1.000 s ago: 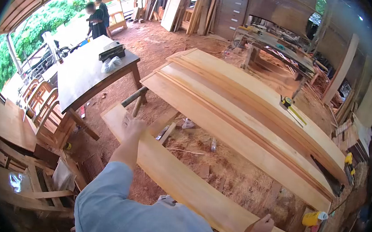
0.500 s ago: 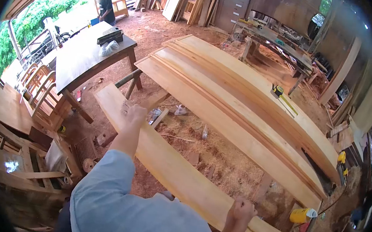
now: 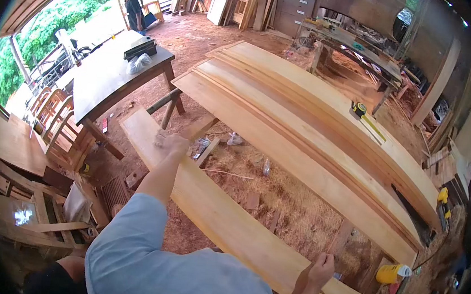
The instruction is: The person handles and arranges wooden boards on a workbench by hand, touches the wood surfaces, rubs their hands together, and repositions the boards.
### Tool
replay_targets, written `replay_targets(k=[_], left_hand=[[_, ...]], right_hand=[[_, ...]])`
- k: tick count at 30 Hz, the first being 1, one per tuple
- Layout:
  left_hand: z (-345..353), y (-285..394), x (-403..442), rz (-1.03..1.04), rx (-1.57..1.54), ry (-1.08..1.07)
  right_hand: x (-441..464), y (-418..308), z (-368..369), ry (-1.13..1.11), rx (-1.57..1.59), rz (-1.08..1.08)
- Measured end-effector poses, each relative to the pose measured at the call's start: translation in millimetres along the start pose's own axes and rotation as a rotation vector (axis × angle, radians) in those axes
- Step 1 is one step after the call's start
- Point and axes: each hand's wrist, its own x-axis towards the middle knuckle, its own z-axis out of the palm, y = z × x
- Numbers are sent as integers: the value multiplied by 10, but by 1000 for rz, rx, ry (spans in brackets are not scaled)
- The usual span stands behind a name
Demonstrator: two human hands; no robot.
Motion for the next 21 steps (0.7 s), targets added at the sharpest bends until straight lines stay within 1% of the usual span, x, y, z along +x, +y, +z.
replay_targets(k=[2, 4, 5, 7, 8, 10, 11, 13, 14, 16, 19, 21], left_hand=[[-4, -46, 13, -31, 40, 9], [-62, -60, -16, 9, -43, -20], [-80, -66, -26, 0, -42, -20], [-90, -68, -38, 1, -29, -19], [-73, -67, -29, -1, -25, -23], [-31, -72, -19, -4, -50, 15], [-21, -78, -16, -8, -46, 10], [-24, -83, -5, 3, -34, -7], [-31, -76, -10, -2, -34, -8], [-73, -44, -27, -25, 1, -19], [-106, -53, -66, -15, -2, -20], [-91, -52, -52, -11, 5, -9]], right_hand=[[3, -10, 16, -26, -50, 14], [13, -69, -9, -25, -34, 103], [29, -37, -8, -32, -35, 98], [52, 82, -25, -110, -146, 174], [52, 128, 2, -114, -150, 176], [36, 194, 70, 24, -101, 12], [26, 219, 88, 17, -106, 12], [17, 179, 124, 93, -57, -24], [16, 176, 110, 90, -57, -27], [19, 125, 56, -9, -104, 55], [-7, -84, 0, -22, -106, 78], [2, -75, 26, -5, -129, 73]])
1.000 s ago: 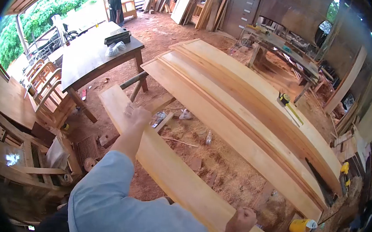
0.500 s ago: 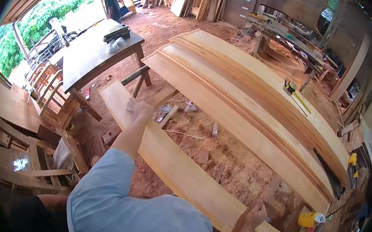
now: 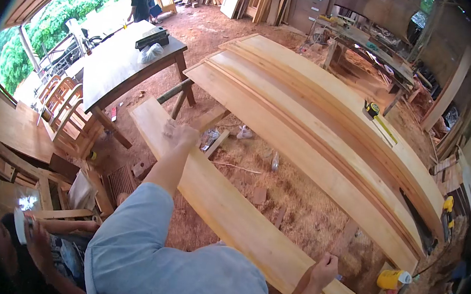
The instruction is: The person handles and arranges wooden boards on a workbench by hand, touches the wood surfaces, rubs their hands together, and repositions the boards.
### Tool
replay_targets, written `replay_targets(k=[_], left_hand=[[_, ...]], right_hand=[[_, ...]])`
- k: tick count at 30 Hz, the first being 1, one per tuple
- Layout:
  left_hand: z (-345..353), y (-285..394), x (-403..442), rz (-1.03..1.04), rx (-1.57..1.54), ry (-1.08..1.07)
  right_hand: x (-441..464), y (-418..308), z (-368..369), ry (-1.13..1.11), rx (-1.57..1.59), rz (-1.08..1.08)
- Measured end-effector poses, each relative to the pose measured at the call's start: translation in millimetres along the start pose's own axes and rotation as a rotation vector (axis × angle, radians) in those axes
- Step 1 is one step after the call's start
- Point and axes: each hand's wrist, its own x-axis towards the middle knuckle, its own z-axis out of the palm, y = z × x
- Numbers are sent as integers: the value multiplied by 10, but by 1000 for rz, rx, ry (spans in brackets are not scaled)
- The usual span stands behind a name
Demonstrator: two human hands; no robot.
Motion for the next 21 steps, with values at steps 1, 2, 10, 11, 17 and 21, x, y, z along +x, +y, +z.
replay_targets(k=[1, 2, 10, 11, 17, 21], left_hand=[[4, -5, -1, 0, 9, 5], [3, -10, -6, 2, 5, 9], [-9, -9, -8, 2, -37, 7], [-18, -8, -12, 3, -40, 9], [159, -19, 129, -9, -1, 32], [-17, 5, -7, -8, -20, 6]], right_hand=[[0, 6, 9, 14, -29, -4], [0, 2, 16, 18, -25, -6], [10, -32, 23, 28, -113, -10], [19, -3, 31, 31, -110, -11], [24, 13, 17, -40, -23, 39], [10, -45, -9, -14, -29, 27]])
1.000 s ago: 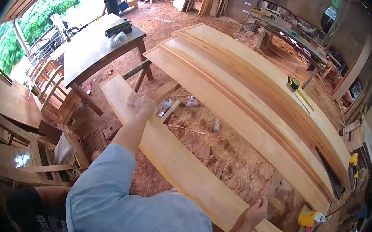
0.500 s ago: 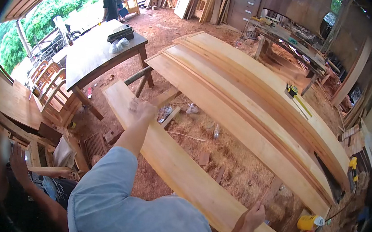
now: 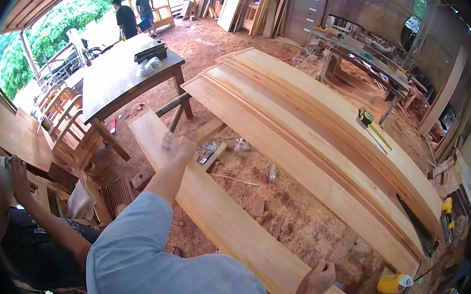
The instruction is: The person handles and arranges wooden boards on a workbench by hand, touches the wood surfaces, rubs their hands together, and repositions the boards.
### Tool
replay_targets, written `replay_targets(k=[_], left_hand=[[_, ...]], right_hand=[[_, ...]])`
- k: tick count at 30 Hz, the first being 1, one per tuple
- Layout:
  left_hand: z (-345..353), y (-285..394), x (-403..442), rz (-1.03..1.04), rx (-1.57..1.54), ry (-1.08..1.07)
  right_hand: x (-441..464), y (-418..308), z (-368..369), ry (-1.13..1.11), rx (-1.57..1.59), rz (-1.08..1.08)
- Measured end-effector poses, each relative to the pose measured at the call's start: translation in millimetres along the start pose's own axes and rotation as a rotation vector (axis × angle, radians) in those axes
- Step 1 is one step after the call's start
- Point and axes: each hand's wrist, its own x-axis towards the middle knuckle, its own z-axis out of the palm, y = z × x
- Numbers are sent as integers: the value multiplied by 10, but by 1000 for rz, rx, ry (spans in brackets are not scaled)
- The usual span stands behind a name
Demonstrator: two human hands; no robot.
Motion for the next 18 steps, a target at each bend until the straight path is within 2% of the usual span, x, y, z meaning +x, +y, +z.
replay_targets(k=[2, 4, 8, 13, 18], left_hand=[[64, -9, 40, -6, 14, -7], [173, -33, 101, -10, -14, 81], [45, 12, 19, -12, 22, -14], [-20, 11, -5, -3, 25, -32], [123, 17, 106, 1, 60, -31]], right_hand=[[5, -3, 6, 5, -33, -14], [6, 33, 22, -4, -65, -43], [10, 67, 18, -20, -47, -18], [27, 300, 173, 168, -79, -109], [25, 200, 100, 95, -98, -62]])
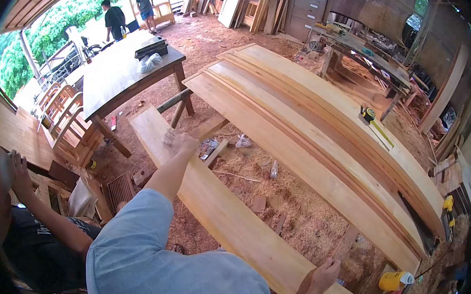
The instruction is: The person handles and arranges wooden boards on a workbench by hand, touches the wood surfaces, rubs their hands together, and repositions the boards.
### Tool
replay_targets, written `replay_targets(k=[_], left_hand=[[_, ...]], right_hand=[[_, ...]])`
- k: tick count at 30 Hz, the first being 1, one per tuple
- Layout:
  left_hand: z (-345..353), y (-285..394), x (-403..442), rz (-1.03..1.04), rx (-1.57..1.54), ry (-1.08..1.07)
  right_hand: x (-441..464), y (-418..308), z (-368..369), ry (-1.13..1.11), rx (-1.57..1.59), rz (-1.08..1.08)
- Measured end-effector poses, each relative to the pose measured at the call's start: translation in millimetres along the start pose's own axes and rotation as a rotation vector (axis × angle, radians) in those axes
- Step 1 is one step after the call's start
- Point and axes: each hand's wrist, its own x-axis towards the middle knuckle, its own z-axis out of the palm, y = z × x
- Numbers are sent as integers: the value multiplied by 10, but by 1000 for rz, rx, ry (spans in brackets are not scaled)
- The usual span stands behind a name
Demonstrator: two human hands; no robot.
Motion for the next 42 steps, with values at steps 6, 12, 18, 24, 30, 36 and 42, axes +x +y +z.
replay_targets(k=[6, 12, 18, 24, 30, 36, 42], left_hand=[[50, -24, 11, 17, -21, 30], [-65, -64, -81, 25, -175, 38], [-130, -27, -126, 22, -130, 26], [-129, -10, -108, 15, -73, 20], [-4, 4, -17, -9, -13, 37], [-59, 20, -54, 3, 13, 4], [-24, 12, -35, -3, -3, 19]], right_hand=[[22, 69, 27, -64, 20, 6], [23, 91, -24, 30, 292, 74], [4, 69, -49, 53, 325, 44], [5, 154, 35, 168, 324, -53], [-15, 57, -4, 145, 376, -42], [-6, 66, -36, 83, 395, 30], [16, 184, 36, 80, 487, 76]])
